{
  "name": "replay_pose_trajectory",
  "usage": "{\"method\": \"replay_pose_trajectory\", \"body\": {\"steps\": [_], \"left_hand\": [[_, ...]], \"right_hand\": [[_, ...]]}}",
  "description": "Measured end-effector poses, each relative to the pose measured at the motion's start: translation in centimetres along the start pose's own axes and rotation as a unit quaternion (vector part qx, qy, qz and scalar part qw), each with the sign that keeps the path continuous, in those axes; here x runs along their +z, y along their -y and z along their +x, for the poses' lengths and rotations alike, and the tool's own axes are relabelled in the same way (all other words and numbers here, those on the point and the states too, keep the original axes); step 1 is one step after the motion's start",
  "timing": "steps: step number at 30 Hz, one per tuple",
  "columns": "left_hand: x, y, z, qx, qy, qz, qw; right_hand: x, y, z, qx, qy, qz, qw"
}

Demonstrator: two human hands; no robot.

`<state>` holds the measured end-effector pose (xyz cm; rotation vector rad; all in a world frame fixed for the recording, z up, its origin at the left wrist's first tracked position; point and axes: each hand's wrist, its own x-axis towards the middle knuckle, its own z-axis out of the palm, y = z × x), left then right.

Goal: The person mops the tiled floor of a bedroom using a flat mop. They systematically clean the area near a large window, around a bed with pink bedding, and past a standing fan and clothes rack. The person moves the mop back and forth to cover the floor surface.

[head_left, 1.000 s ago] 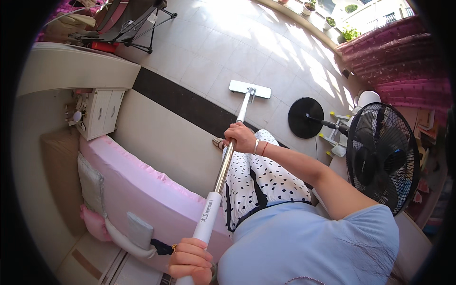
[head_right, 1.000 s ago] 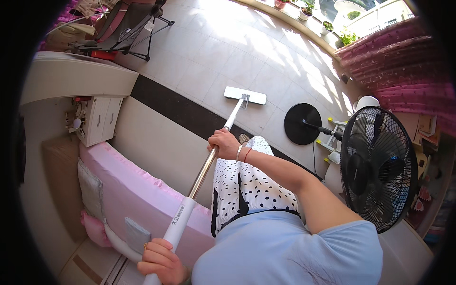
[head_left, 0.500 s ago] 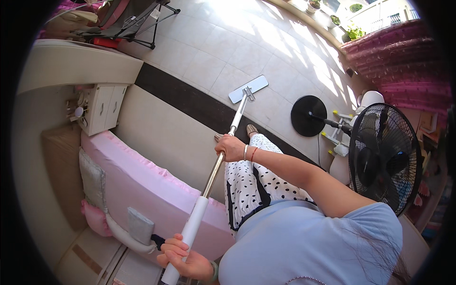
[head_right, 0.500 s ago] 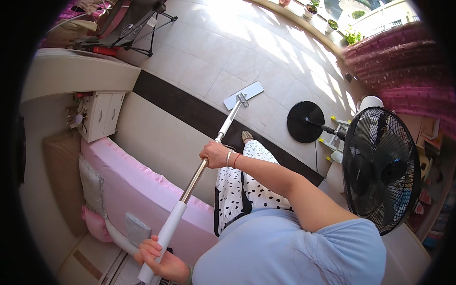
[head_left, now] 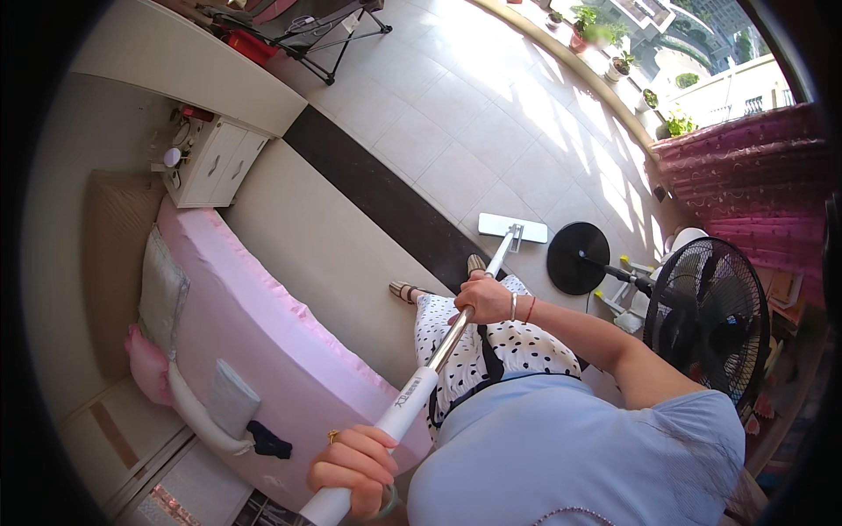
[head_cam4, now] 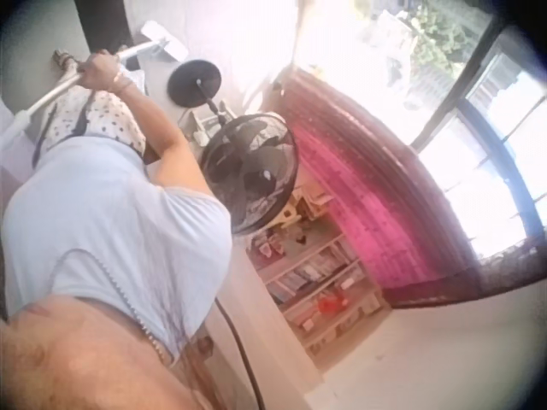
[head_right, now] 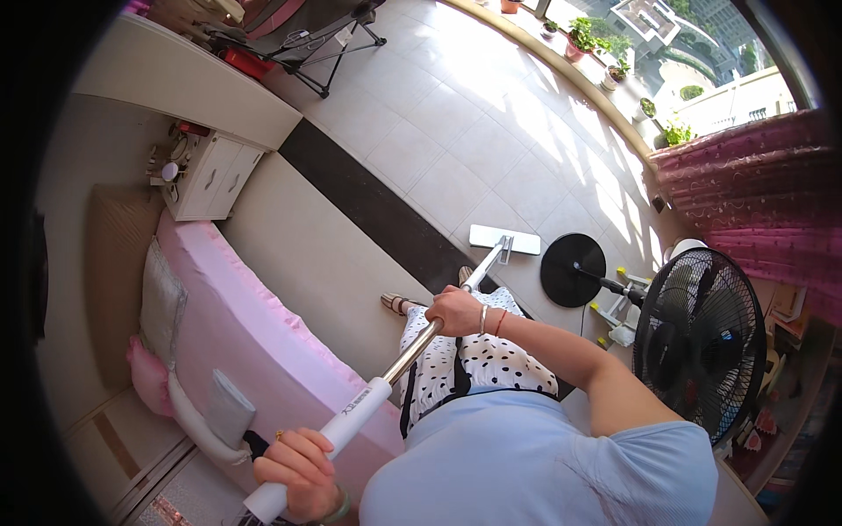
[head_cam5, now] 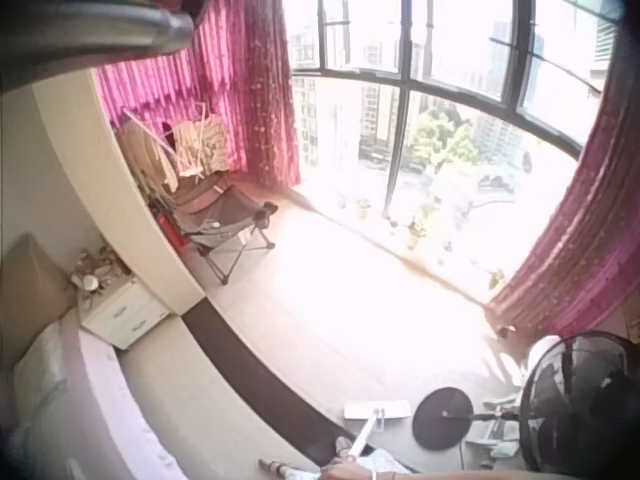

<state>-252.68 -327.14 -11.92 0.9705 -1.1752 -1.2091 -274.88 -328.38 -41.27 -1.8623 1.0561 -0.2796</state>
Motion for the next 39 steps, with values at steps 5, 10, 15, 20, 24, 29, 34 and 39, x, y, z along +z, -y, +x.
{"method": "replay_pose_trajectory", "body": {"steps": [5, 10, 15, 20, 24, 29, 34, 39], "left_hand": [[-5.1, -6.4, 1.1, 0.101, 0.216, -0.061, 0.969], [-9.7, -9.1, 3.5, 0.182, 0.234, -0.044, 0.954], [-13.5, -9.8, 3.2, 0.244, 0.087, -0.076, 0.963], [-19.6, -11.9, 4.8, 0.283, 0.215, -0.158, 0.921], [-21.5, -12.8, 7.4, 0.22, 0.327, -0.115, 0.912], [-25.4, -10.4, 9.5, 0.198, 0.358, -0.048, 0.911], [-26.4, -4.5, 8.0, 0.165, 0.197, 0.009, 0.966], [-27.5, 2.1, 4.9, 0.113, 0.003, 0.065, 0.991]], "right_hand": [[-0.6, 6.8, 4.0, -0.053, -0.004, 0.074, 0.996], [2.5, 12.7, 11.5, -0.078, -0.179, 0.092, 0.976], [5.4, 16.3, 17.0, -0.091, -0.284, 0.097, 0.95], [7.3, 21.2, 20.0, -0.101, -0.304, 0.116, 0.94], [8.2, 22.3, 22.7, -0.091, -0.311, 0.146, 0.935], [10.8, 21.2, 27.8, -0.063, -0.36, 0.128, 0.922], [15.1, 16.8, 31.7, -0.044, -0.393, 0.043, 0.918], [14.8, 15.9, 31.8, -0.004, -0.221, 0.022, 0.975]]}}
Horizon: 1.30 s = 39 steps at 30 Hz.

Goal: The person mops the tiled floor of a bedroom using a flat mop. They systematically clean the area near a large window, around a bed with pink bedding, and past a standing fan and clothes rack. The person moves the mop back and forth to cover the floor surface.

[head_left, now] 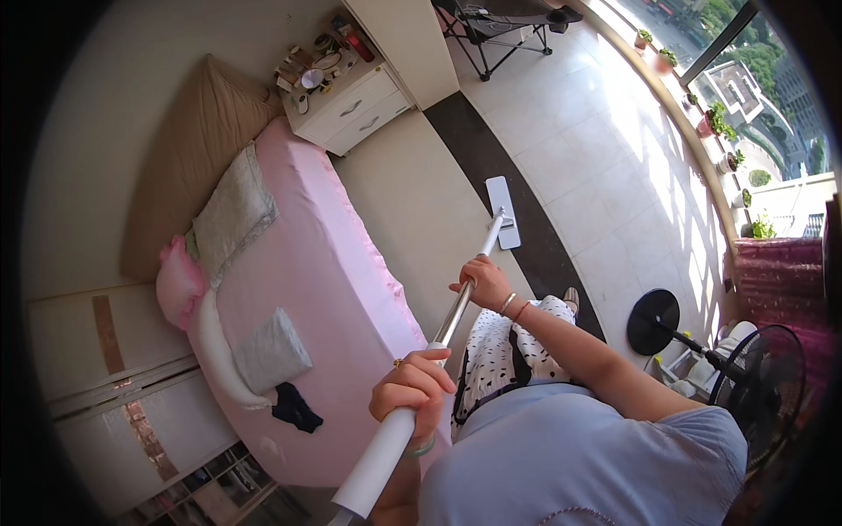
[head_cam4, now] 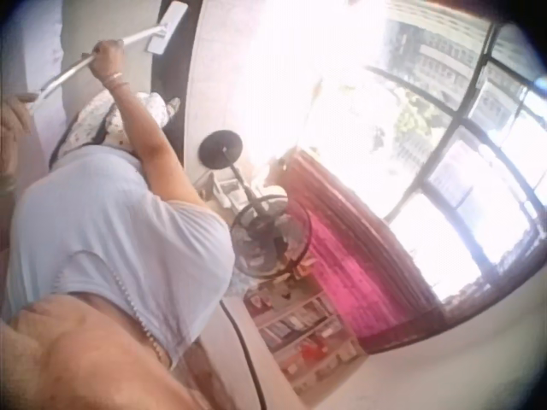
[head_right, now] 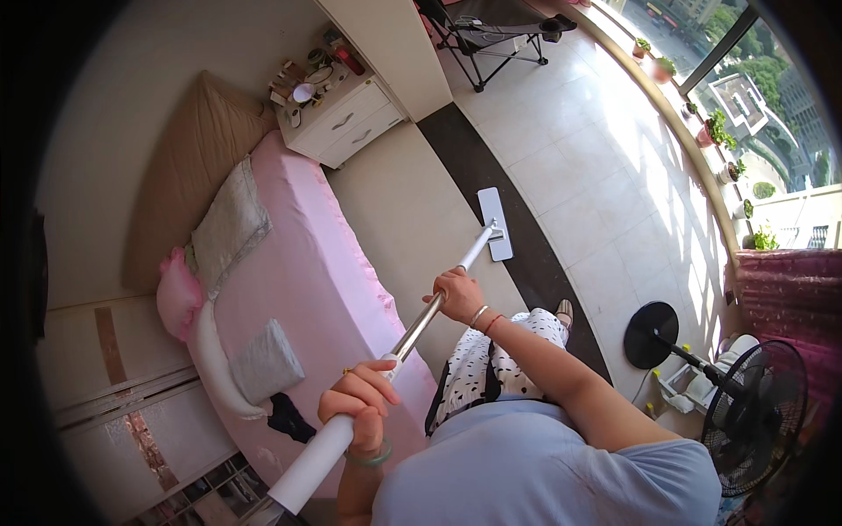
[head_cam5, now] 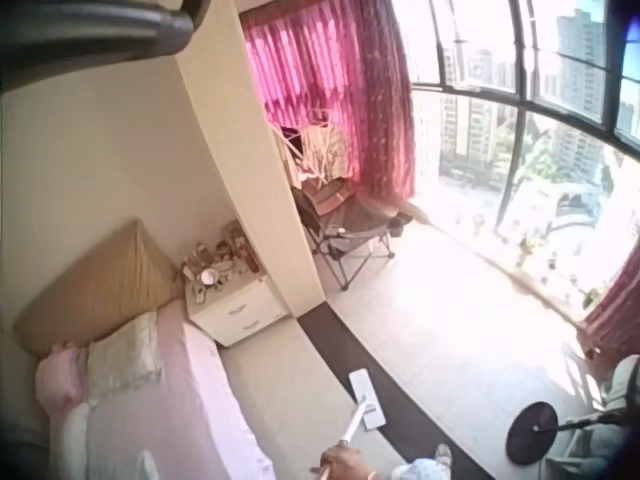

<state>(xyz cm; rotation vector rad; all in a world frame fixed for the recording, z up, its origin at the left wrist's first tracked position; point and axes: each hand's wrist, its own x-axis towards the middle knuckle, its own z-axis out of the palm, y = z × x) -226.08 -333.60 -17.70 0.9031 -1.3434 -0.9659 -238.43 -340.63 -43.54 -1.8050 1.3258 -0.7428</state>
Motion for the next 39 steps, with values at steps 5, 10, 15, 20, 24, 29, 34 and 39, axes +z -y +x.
{"method": "replay_pose_trajectory", "body": {"steps": [5, 10, 15, 20, 24, 29, 34, 39], "left_hand": [[-0.6, 2.9, -1.3, -0.01, -0.062, 0.016, 0.998], [-0.5, 3.4, 0.4, 0.018, -0.047, 0.018, 0.999], [-1.7, 6.0, 3.2, 0.024, -0.007, 0.025, 0.999], [-2.7, 10.9, 5.7, 0.009, 0.091, 0.079, 0.993], [-5.5, 17.8, 12.3, -0.033, 0.122, 0.107, 0.986], [-7.4, 23.3, 19.1, -0.054, 0.147, 0.081, 0.984], [-7.6, 19.0, 22.8, -0.068, 0.019, -0.028, 0.997], [-12.2, 19.7, 29.5, -0.073, -0.055, -0.053, 0.994]], "right_hand": [[2.7, -0.4, 1.1, -0.014, -0.012, 0.093, 0.996], [3.1, -1.3, 2.5, -0.03, -0.01, 0.111, 0.993], [2.5, -2.3, 6.5, -0.055, -0.018, 0.118, 0.991], [2.1, -7.5, 13.6, -0.098, 0.009, 0.109, 0.989], [1.6, -9.3, 22.0, -0.084, 0.016, 0.088, 0.992], [1.5, -7.5, 26.3, -0.041, 0.02, 0.1, 0.994], [0.6, -6.7, 29.8, -0.086, -0.064, 0.055, 0.993], [3.4, -5.3, 36.8, -0.037, -0.065, 0.086, 0.994]]}}
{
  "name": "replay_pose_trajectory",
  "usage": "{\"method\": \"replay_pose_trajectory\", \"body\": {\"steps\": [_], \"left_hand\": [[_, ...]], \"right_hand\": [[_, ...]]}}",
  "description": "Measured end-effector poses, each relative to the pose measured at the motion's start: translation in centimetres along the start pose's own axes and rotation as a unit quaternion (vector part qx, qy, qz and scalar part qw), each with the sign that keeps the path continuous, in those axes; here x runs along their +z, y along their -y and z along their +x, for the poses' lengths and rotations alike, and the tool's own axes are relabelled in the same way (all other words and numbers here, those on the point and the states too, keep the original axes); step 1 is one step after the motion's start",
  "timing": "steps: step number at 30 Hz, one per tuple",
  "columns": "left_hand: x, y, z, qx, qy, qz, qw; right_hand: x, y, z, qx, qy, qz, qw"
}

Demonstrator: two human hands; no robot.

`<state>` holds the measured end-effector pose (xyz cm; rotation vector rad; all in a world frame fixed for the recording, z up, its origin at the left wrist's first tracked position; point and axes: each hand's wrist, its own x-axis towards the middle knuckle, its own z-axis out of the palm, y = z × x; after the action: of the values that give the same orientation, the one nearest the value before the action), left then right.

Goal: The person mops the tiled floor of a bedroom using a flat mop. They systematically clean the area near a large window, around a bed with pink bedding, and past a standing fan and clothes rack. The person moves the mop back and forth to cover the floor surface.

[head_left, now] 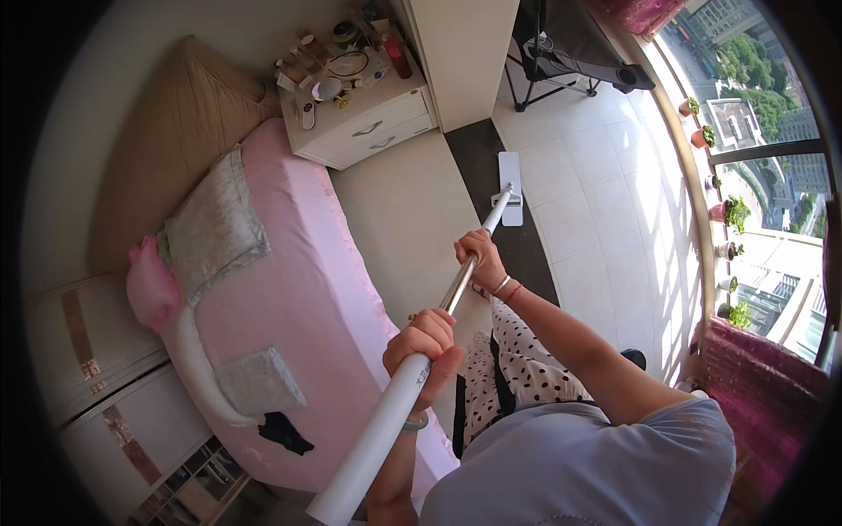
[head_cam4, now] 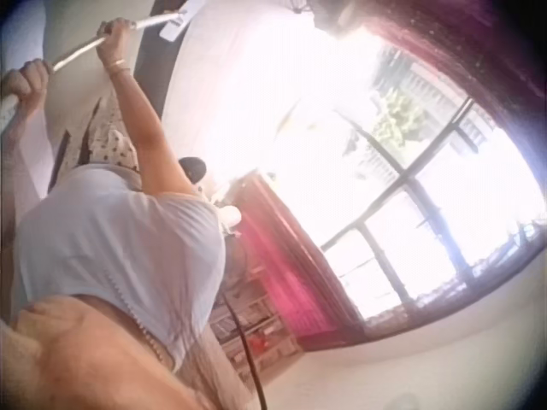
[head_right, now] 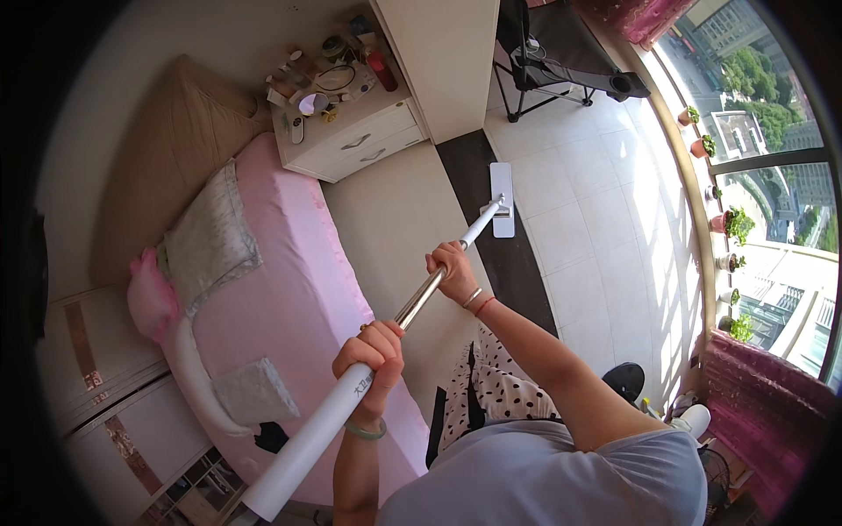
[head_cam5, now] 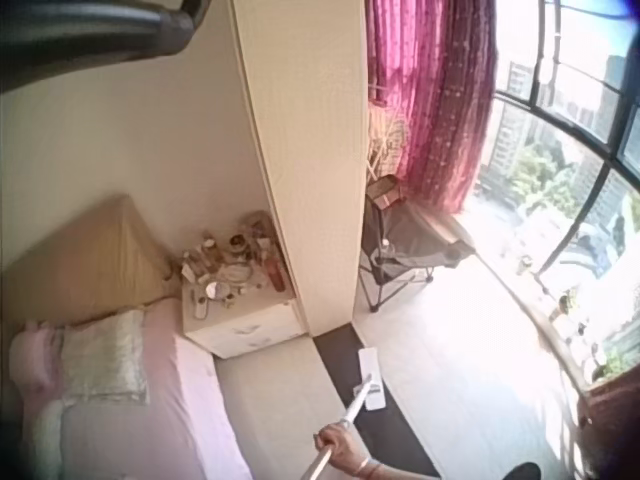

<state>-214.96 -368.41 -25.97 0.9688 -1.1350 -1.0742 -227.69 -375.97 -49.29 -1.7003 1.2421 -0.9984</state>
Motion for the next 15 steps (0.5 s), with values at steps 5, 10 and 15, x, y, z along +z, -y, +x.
{"method": "replay_pose_trajectory", "body": {"steps": [5, 10, 15], "left_hand": [[-0.9, 0.5, 3.6, 0.031, 0.007, 0.02, 0.999], [-3.9, 0.8, 3.4, 0.034, -0.031, 0.064, 0.997], [-6.1, -2.3, 0.3, 0.026, -0.092, 0.113, 0.989]], "right_hand": [[1.6, -0.9, 4.6, -0.007, 0.018, 0.017, 1.0], [4.0, -0.7, 6.1, -0.027, 0.09, 0.003, 0.996], [9.1, 2.5, 4.6, -0.075, 0.149, 0.044, 0.985]]}}
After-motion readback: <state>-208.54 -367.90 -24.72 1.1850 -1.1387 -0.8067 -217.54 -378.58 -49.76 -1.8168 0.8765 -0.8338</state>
